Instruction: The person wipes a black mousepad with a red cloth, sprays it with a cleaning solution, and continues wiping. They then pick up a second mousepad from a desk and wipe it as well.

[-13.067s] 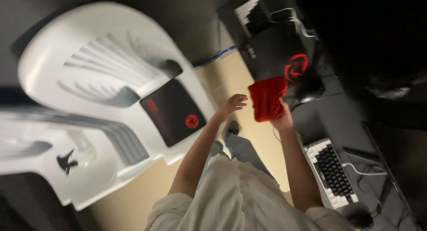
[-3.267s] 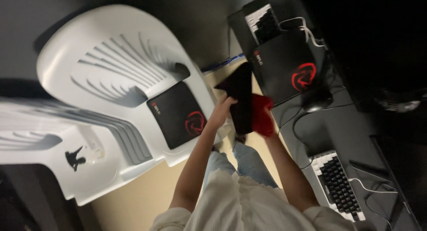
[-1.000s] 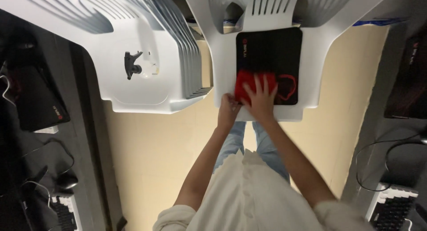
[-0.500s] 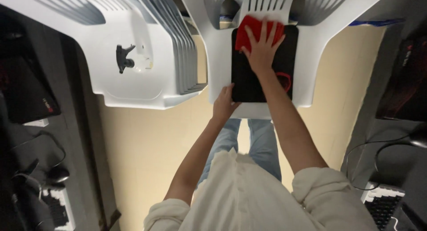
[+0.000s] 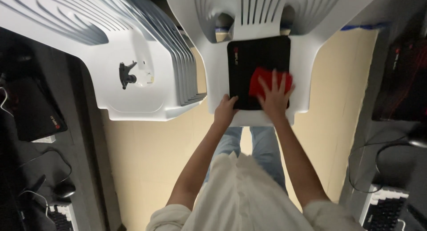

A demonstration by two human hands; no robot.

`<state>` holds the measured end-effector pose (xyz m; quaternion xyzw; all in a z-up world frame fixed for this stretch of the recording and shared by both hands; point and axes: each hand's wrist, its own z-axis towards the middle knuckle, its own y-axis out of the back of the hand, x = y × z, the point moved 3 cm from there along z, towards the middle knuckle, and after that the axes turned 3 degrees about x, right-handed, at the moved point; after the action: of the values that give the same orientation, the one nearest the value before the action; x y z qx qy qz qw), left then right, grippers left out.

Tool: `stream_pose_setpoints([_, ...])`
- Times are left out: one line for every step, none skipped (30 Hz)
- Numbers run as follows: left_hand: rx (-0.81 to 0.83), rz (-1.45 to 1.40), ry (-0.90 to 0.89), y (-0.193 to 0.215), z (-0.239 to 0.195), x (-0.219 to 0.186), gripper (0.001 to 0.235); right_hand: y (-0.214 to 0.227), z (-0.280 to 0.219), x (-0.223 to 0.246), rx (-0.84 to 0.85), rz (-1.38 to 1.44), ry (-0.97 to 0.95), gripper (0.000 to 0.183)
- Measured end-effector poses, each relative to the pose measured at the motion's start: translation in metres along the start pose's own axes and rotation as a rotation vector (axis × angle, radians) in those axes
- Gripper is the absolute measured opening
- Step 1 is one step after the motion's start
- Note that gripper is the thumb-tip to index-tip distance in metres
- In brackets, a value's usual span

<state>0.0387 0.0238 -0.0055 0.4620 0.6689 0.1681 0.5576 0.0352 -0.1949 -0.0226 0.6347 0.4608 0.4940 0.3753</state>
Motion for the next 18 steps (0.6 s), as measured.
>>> stream_pose_setpoints([-0.010, 0.001, -0.001, 0.001, 0.003, 0.001, 0.057, 0.004, 0.027, -0.004, -0.007, -0.001, 0.007, 0.077])
stream_pose_setpoints([0.021, 0.011, 0.004, -0.001, 0.002, 0.002, 0.059, 0.010, 0.049, -0.007, -0.101, -0.022, 0.042, 0.077])
stream_pose_setpoints([0.052, 0.022, 0.008, -0.004, 0.002, 0.003, 0.060, 0.016, 0.070, -0.011, -0.195, -0.042, 0.078, 0.076])
stream_pose_setpoints([0.050, 0.021, 0.005, -0.003, 0.003, 0.003, 0.060, 0.020, 0.089, -0.015, -0.198, -0.044, 0.077, 0.076])
stream_pose_setpoints([0.067, 0.015, 0.014, -0.003, 0.003, 0.004, 0.061, 0.022, 0.107, -0.019, -0.192, -0.040, 0.094, 0.078])
stream_pose_setpoints([0.088, 0.009, 0.027, -0.004, -0.001, 0.006, 0.062, 0.023, 0.121, -0.022, -0.181, -0.034, 0.110, 0.079])
stream_pose_setpoints([0.090, 0.007, 0.028, -0.002, -0.004, 0.005, 0.062, 0.026, 0.121, -0.020, -0.179, -0.035, 0.109, 0.079])
stream_pose_setpoints([0.082, 0.002, 0.009, -0.001, -0.004, 0.002, 0.065, 0.031, 0.122, -0.019, -0.207, -0.043, 0.142, 0.079])
stream_pose_setpoints([0.075, -0.002, -0.010, 0.001, -0.005, -0.001, 0.069, 0.036, 0.123, -0.018, -0.235, -0.051, 0.176, 0.078])
stream_pose_setpoints([0.071, -0.004, -0.012, 0.002, -0.007, -0.001, 0.069, 0.036, 0.114, -0.014, -0.237, -0.054, 0.178, 0.078])
stream_pose_setpoints([0.077, -0.003, -0.007, 0.002, -0.008, -0.001, 0.068, 0.037, 0.106, -0.012, -0.241, -0.043, 0.159, 0.078])
stream_pose_setpoints([0.083, -0.001, -0.003, 0.005, -0.007, -0.001, 0.068, 0.038, 0.099, -0.008, -0.246, -0.031, 0.139, 0.078])
stream_pose_setpoints([0.079, -0.002, -0.007, 0.004, -0.008, 0.002, 0.068, 0.033, 0.079, -0.006, -0.250, -0.034, 0.140, 0.078])
stream_pose_setpoints([0.074, -0.015, -0.021, 0.002, -0.010, 0.002, 0.068, 0.027, 0.056, -0.009, -0.194, -0.046, 0.094, 0.079])
stream_pose_setpoints([0.068, -0.028, -0.034, -0.001, -0.012, 0.003, 0.068, 0.021, 0.033, -0.011, -0.137, -0.058, 0.048, 0.079])
stream_pose_setpoints([0.065, -0.031, -0.048, -0.001, -0.010, 0.004, 0.068, 0.015, 0.012, -0.010, -0.148, -0.066, 0.042, 0.079])
stream_pose_setpoints([0.048, -0.029, -0.064, 0.000, -0.007, 0.005, 0.072, 0.009, -0.009, -0.009, -0.159, -0.089, 0.017, 0.078])
stream_pose_setpoints([0.034, -0.026, -0.072, 0.000, -0.010, 0.008, 0.075, 0.001, -0.034, -0.006, -0.165, -0.108, -0.005, 0.077])
